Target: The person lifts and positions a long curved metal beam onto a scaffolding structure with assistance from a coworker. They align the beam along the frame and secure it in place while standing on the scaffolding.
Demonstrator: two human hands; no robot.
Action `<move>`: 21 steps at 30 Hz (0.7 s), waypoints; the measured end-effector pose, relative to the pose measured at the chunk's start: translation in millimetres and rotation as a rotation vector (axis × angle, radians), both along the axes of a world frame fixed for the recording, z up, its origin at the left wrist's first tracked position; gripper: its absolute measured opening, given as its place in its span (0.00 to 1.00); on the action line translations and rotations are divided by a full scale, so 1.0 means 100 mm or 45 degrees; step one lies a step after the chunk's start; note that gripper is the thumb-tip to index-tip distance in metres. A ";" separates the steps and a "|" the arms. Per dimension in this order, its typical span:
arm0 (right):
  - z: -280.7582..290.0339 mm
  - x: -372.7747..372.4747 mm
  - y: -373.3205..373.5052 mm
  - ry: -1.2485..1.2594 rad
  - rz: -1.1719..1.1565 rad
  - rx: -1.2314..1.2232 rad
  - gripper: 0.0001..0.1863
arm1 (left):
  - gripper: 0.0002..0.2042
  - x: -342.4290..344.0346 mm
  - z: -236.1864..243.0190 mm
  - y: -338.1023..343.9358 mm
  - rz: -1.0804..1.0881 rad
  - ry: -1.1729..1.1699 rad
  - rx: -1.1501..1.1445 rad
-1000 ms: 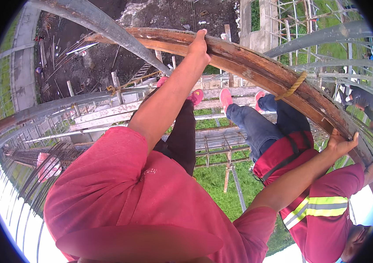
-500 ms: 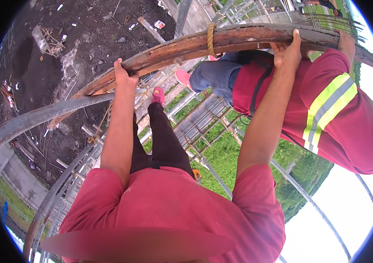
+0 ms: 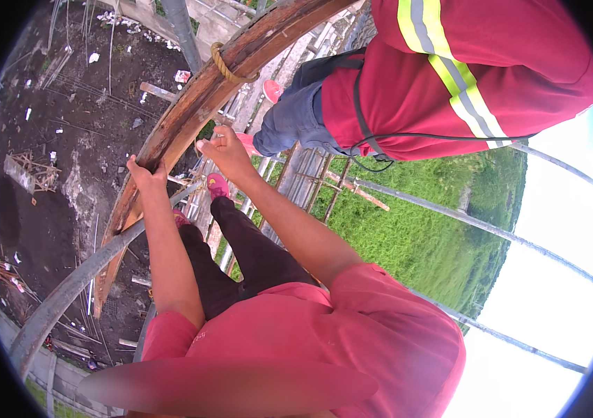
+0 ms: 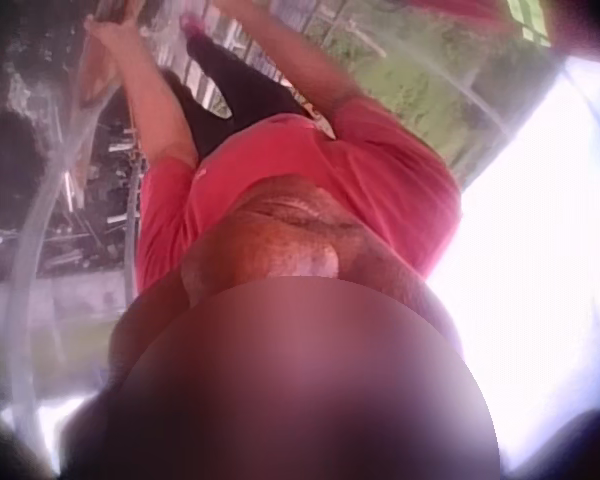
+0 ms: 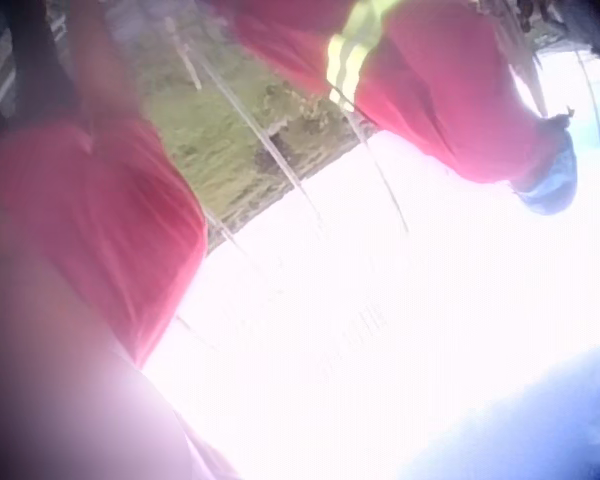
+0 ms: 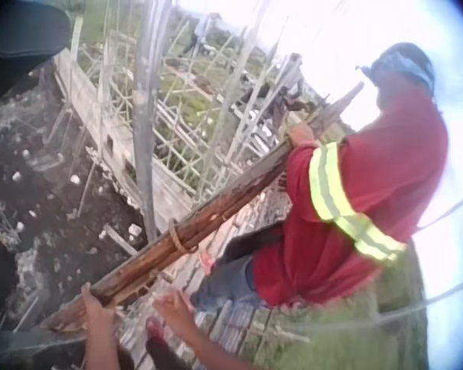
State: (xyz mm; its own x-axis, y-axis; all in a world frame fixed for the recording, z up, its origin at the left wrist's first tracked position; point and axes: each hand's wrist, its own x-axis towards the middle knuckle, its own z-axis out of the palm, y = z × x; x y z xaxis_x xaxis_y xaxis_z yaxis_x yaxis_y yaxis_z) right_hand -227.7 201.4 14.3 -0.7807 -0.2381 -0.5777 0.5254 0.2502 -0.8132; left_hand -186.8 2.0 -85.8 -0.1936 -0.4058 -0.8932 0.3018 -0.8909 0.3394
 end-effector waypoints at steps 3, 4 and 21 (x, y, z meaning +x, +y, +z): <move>-0.32 -0.21 -0.34 -0.069 -0.102 -0.139 0.41 | 0.28 0.02 -0.22 -0.01 0.010 -0.020 -0.026; -0.42 -0.27 -0.45 -0.097 -0.156 -0.217 0.41 | 0.28 0.02 -0.29 0.00 0.010 -0.018 -0.032; -1.63 -0.55 -0.76 -0.152 -0.701 -0.203 0.36 | 0.25 0.06 -1.16 0.26 -0.046 -0.058 -0.036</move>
State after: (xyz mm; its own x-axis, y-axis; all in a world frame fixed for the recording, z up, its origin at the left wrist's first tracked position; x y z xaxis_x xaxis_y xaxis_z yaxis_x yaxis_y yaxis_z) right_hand -282.7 125.4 -148.5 -0.7457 0.0926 -0.6598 0.6339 -0.2064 -0.7453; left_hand -180.4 27.9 -201.7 -0.1676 -0.4243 -0.8899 0.2531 -0.8909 0.3771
